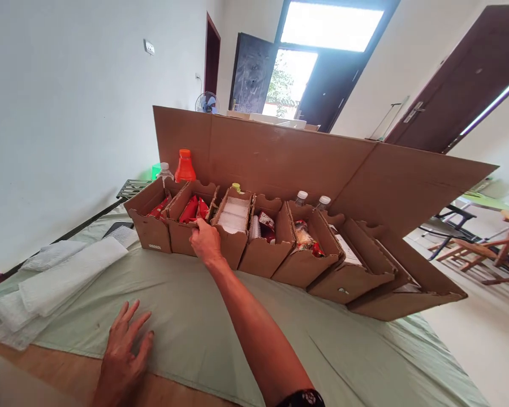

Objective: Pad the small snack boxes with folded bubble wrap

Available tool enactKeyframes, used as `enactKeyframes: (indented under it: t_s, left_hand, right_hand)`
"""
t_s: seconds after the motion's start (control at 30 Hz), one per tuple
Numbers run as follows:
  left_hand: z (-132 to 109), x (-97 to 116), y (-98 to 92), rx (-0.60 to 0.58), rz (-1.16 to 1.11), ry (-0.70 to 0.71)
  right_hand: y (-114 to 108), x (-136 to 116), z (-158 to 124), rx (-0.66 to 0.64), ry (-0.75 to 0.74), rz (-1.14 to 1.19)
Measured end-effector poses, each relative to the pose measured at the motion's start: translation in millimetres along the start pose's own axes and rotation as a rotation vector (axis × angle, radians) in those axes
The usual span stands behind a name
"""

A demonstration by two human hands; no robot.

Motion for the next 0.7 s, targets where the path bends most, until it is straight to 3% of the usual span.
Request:
enactKeyframes:
  t_s: [0.07,0.17,0.3,0.43,0.57,0.63,0.7]
  left_hand:
    - [-0.3,-2.6,-1.1,0.006,-0.029,-0.031]
    - [1.1,-5.0,-4.5,0.024,-0.069,-0.105]
    - [5.5,-5.7,-13.9,0.066,-0.095,-0.214]
    - [4.6,-3.7,-20.0,0.046,-0.166,-0.349]
    - [-9.7,1.7,-11.6,-0.065,-0.413,-0.542]
    - [-13.4,12.1,-3.8,-0.146,-0.561,-0.543]
    - [-11.7,23.9,3.7,-0.22,-0.662,-0.507]
  right_hand:
    - [3.8,-4.5,-12.6,-0.008,-0.003,0.024]
    - [-1.8,-16.8,-56.8,-0.055,-0.045,0.066]
    - [-40.4,-16.0,-134.0,-0.168,-0.087,0.156]
    - [-112.9,21.0,-187.6,-0.176,0.003,0.121]
    - [-186.6,63.9,-224.9,0.004,0.123,0.03]
    - [-204.8,82.5,-249.2,0.066,0.174,0.05]
    - [-202.1,98.2,-276.4,0.043,0.199,0.085]
Point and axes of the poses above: each hand's wrist, its own z-axis towards the middle knuckle, its own y-axis out of the palm, x = y × z, the point moved 7 cm from there along z, towards the middle knuckle, and after that the axes turned 6 degrees about -z, right-handed, at the moved point
